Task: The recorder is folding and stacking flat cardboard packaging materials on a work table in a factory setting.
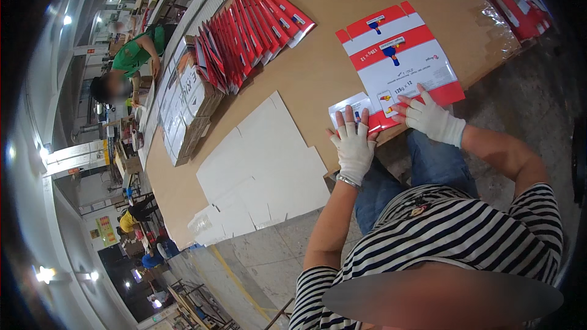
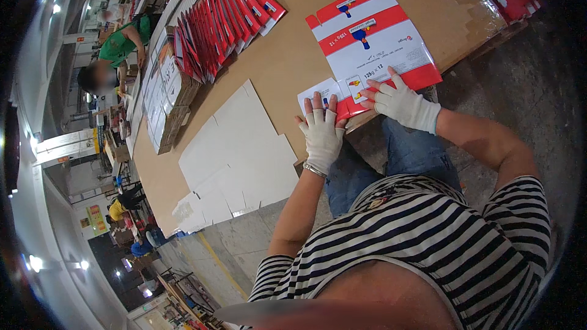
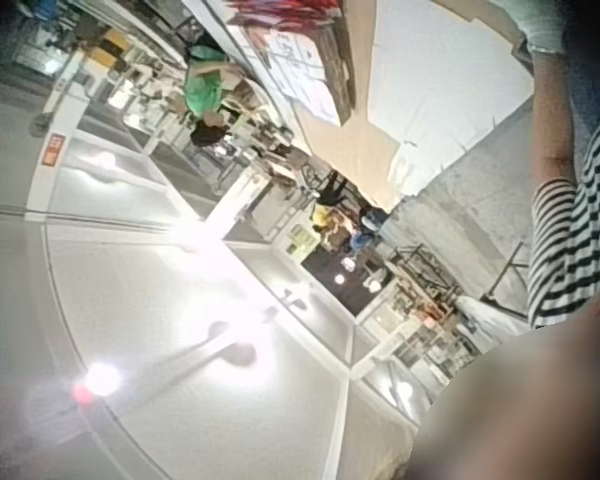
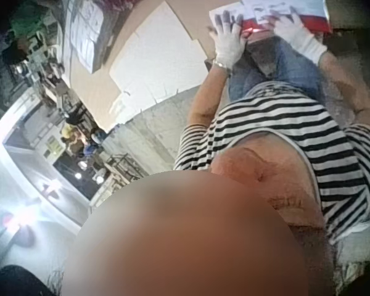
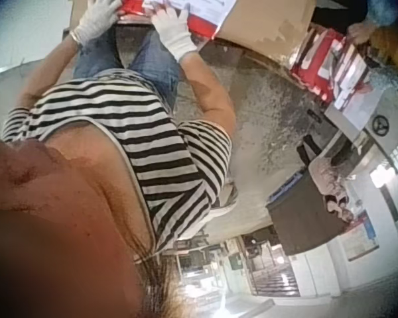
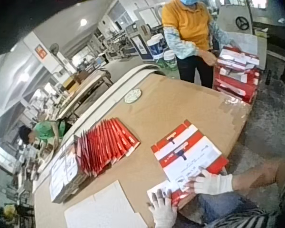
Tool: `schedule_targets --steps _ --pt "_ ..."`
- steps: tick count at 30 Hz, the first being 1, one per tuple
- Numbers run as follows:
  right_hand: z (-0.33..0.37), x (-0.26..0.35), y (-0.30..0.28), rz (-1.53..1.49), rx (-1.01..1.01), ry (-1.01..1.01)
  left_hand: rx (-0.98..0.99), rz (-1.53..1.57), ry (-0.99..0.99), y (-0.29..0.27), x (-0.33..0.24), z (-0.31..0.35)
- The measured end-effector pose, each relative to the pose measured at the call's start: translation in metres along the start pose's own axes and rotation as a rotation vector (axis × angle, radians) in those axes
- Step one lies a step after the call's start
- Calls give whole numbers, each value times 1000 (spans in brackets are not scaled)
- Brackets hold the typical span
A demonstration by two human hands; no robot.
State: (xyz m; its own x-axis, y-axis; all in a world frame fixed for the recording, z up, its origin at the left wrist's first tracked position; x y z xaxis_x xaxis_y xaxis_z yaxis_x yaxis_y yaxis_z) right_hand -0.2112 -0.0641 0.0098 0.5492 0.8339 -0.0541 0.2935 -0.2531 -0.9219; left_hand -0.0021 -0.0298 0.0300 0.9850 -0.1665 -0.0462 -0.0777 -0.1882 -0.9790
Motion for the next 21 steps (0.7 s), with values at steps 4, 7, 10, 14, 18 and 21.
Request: schedule_targets --steps 4,7,10,14,18,21 --pt "2 -2 3 -11 -22 -51 -24 28 13 1 3 0" --pt "3 -3 3 -26 -22 -44 -19 41 7 2 2 1" --pt "3 -1 2 -26 -16 -34 -8 55 -17 2 1 0" --pt "1 -1 1 -40 -2 -37 44 138 -159 5 2 -5" --pt "5 -5 -1 -78 -12 -33 104 232 -275 7 -6 -22" --pt "0 -8 -10 -146 -34 -26 9 288 -344 12 1 -52"
Point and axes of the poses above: each hand's wrist, its own z-axis away from the middle knuckle, its own y-axis out of the palm, x = y × z, the point moved 4 cm from there along -z, towards the middle knuckle, and after that the axes turned 12 degrees about -x, right-handed, at the moved point
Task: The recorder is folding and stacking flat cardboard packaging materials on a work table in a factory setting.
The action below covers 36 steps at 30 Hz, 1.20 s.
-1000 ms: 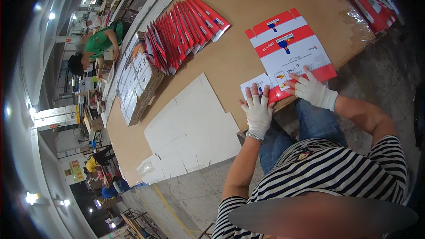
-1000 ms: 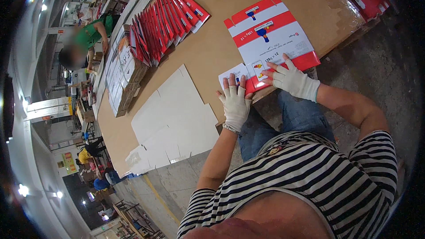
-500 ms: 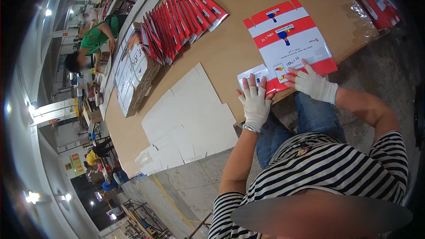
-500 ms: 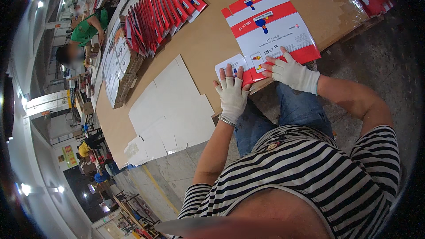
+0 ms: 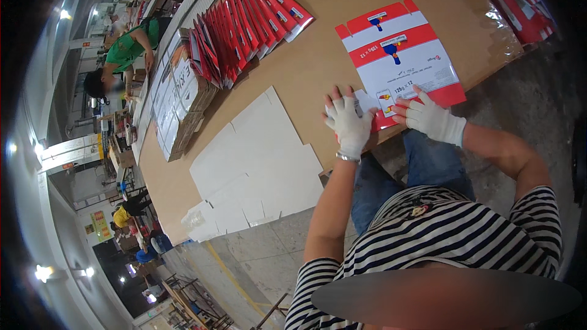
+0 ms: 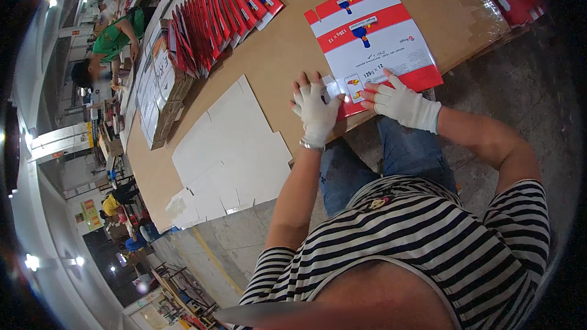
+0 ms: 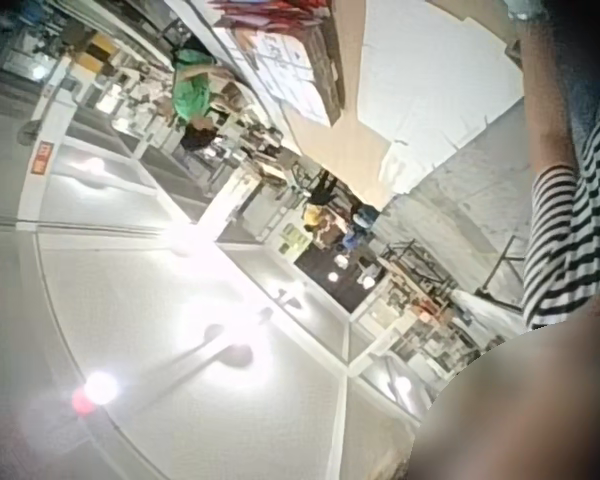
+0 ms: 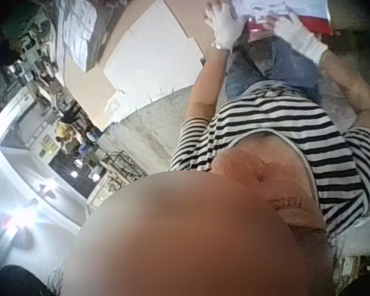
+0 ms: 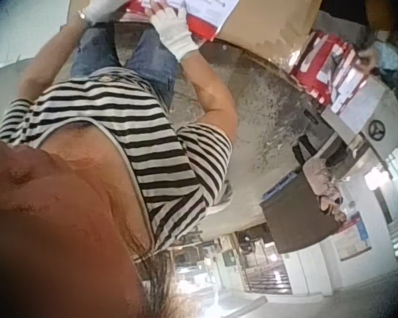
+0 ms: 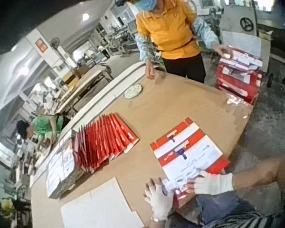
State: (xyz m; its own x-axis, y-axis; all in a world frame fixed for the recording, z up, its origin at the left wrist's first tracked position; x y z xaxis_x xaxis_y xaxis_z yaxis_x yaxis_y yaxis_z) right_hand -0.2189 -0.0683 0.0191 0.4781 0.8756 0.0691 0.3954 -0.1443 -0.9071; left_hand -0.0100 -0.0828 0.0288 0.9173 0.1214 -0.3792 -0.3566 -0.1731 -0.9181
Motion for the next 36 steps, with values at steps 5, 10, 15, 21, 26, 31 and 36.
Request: schedule_targets --steps 5,10,15,21,26,31,36 --pt "-3 23 -44 -268 -31 209 -171 75 -52 -8 16 -30" --pt "96 72 -11 -1677 -270 1555 -25 832 -120 10 -36 50" --pt "72 4 -31 -1024 -426 1616 137 678 80 -54 -39 90" --pt "11 -206 -75 -519 -144 1095 45 -295 -109 -101 95 106" --pt "-152 -296 29 -745 -243 924 119 -443 -221 -97 131 153" --pt "-271 -285 111 -315 -218 861 -208 -96 -170 -109 125 157" --pt "-291 -111 27 -70 -240 259 -352 -14 -190 -172 81 132"
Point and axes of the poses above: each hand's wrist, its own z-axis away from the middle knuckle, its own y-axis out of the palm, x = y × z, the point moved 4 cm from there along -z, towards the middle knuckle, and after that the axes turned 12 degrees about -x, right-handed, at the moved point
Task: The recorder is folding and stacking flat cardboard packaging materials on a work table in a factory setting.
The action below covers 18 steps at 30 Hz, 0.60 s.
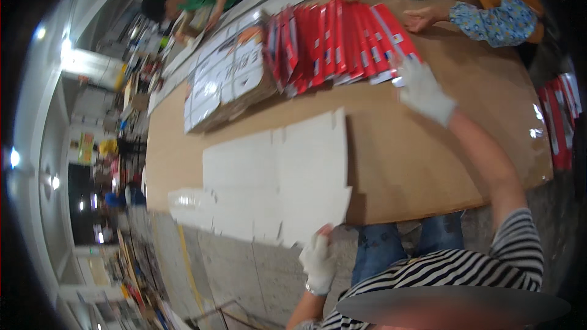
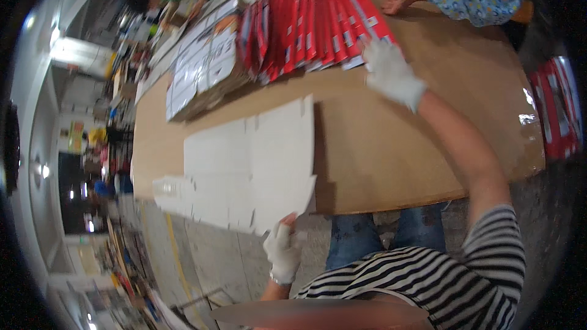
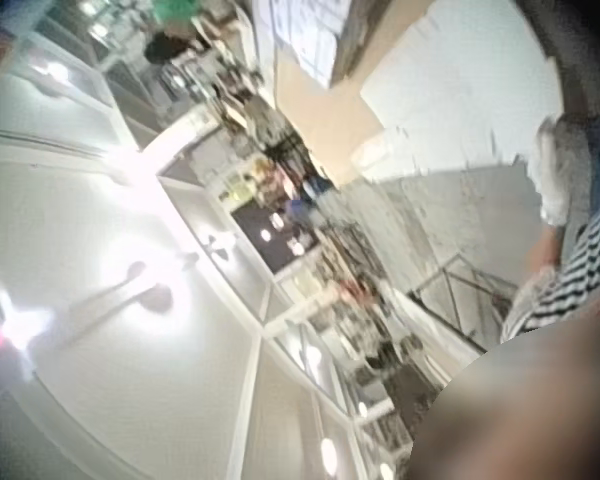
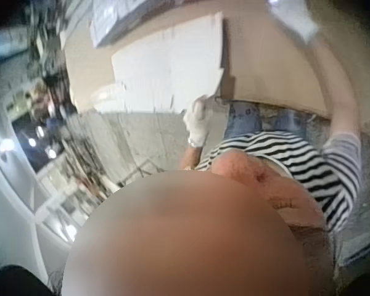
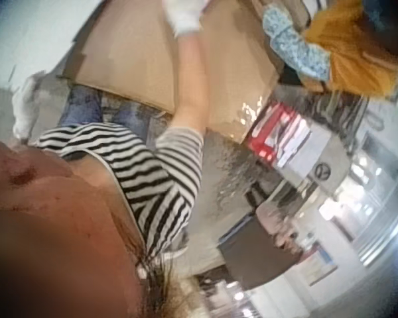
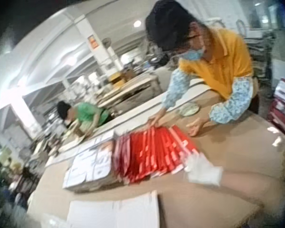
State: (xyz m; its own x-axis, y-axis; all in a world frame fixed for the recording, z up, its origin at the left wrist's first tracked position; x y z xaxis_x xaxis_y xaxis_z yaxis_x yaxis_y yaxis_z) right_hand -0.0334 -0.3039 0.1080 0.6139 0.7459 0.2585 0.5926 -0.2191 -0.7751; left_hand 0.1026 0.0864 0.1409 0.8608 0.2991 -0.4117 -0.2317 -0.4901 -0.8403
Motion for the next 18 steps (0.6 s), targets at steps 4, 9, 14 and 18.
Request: schedule_targets --steps 4,9,14,18 --pt "121 170 -86 -419 306 -693 146 111 173 17 -53 6" --pt "185 133 -130 -366 39 -265 300 269 183 19 -80 18" --pt "259 30 -178 -425 60 205 314 -325 472 63 -17 22" --pt "314 -25 -208 -425 83 399 317 42 509 95 -9 2"
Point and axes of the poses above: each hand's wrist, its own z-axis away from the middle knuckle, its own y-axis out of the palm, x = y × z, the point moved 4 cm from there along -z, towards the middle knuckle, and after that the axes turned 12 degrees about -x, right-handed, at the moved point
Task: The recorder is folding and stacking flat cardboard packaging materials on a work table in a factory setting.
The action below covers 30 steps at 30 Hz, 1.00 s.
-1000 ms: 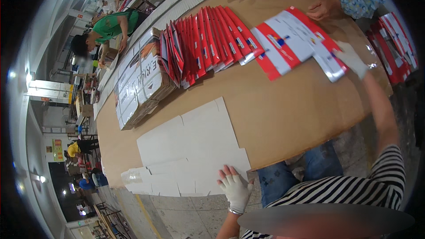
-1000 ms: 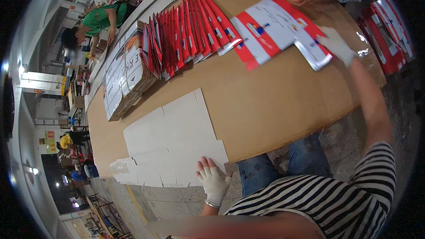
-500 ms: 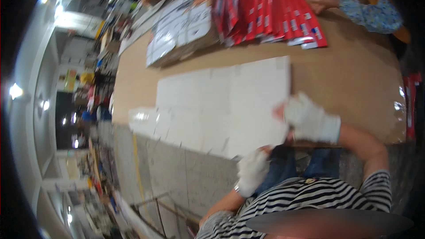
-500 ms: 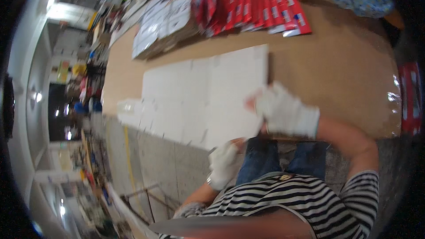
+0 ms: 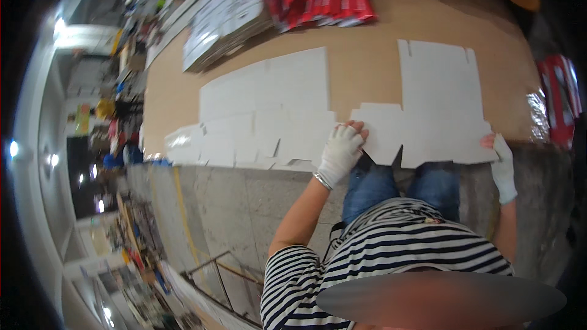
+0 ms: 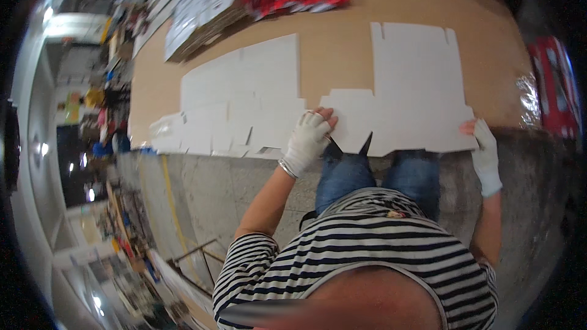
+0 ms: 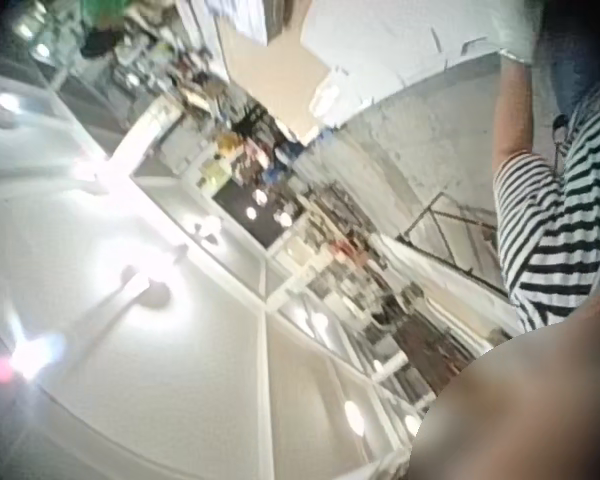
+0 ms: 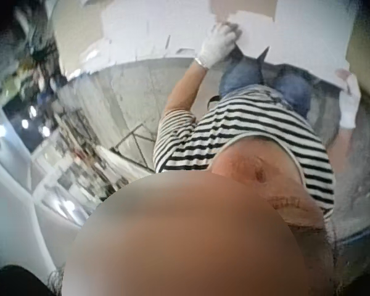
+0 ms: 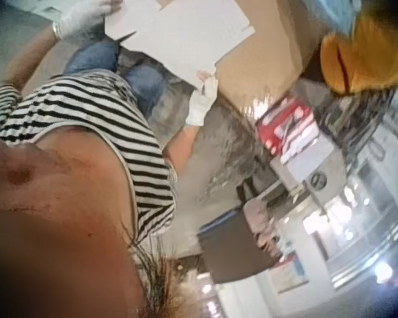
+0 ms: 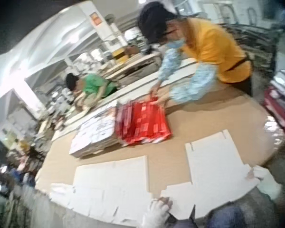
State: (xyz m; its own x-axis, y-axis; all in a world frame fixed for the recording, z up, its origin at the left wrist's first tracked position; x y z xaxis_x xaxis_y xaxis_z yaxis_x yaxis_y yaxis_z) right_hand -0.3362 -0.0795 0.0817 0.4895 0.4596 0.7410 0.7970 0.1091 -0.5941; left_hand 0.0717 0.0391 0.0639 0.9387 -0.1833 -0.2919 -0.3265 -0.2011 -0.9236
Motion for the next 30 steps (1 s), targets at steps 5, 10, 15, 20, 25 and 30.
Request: schedule_targets --steps 5,10,15,20,25,30 --pt "34 -26 -21 307 -158 -40 -120 371 -123 18 -37 -40" --pt "54 -25 -16 302 -191 -75 -267 72 -315 45 -53 -58" --pt "52 -51 -8 131 -407 325 -26 579 120 67 -101 -65" --pt "26 -43 5 394 -433 546 -221 488 -92 92 -119 -86" --pt "69 -52 18 -20 -1002 695 -28 -14 83 110 -142 -96" --pt "83 -3 117 -988 -350 858 188 6 297 108 -174 -97"
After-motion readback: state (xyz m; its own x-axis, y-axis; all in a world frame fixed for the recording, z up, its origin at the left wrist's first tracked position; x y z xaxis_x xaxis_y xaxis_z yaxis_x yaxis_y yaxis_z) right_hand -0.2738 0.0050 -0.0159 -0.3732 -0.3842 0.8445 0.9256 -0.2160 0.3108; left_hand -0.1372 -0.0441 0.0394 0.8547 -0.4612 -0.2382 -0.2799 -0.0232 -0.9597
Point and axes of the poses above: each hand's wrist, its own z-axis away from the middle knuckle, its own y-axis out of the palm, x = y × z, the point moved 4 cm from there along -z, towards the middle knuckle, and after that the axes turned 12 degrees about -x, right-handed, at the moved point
